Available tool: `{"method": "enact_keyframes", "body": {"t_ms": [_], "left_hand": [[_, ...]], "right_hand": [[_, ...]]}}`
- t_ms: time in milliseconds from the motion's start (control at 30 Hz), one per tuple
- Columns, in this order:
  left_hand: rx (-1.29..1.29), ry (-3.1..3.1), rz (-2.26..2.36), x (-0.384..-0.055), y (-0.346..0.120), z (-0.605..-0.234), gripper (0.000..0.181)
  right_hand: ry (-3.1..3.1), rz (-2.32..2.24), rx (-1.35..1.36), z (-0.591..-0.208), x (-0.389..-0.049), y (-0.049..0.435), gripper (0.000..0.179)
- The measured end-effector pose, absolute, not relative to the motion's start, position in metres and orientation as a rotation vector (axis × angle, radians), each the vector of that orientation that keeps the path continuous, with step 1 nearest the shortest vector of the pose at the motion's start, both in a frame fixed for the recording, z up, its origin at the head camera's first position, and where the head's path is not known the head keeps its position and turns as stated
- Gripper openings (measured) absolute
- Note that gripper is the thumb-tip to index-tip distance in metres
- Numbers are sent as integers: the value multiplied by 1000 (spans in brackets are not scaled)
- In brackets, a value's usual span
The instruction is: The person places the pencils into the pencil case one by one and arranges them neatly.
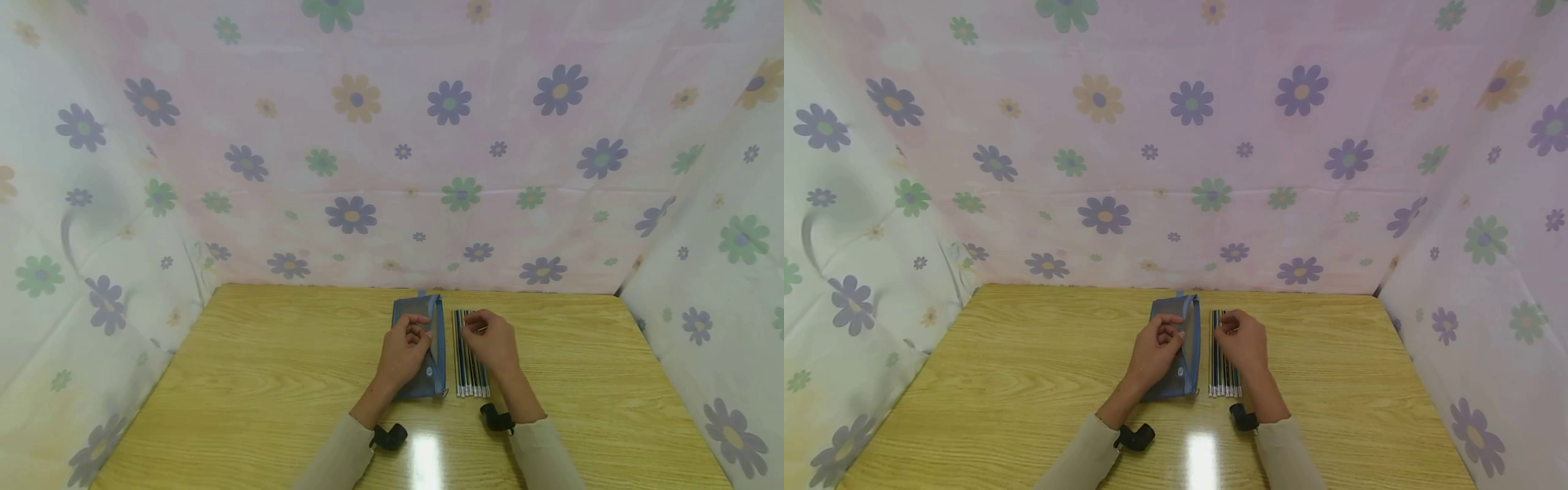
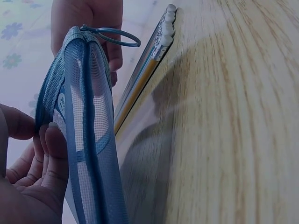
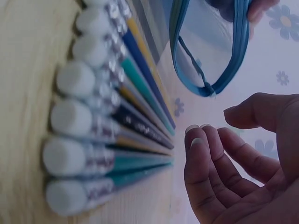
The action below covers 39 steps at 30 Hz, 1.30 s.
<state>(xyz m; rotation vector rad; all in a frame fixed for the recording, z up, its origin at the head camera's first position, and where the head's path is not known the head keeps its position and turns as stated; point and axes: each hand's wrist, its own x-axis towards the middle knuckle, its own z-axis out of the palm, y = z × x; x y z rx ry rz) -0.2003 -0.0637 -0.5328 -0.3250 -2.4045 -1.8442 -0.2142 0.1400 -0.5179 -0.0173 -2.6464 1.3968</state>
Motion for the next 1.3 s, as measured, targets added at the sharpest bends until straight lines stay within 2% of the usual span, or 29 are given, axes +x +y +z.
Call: {"method": "enact_keyframes", "body": {"t_ms": [633,1300], "left_hand": [[-323,-2408,-1837,-201,-65,-532,25],[-362,-2381,-1826,-200,-64,-534,23]], "right_hand": [[-2737,1245,-31,-517,-219,167,20],[-2825,1216,-37,-532,-222,173,19]]}}
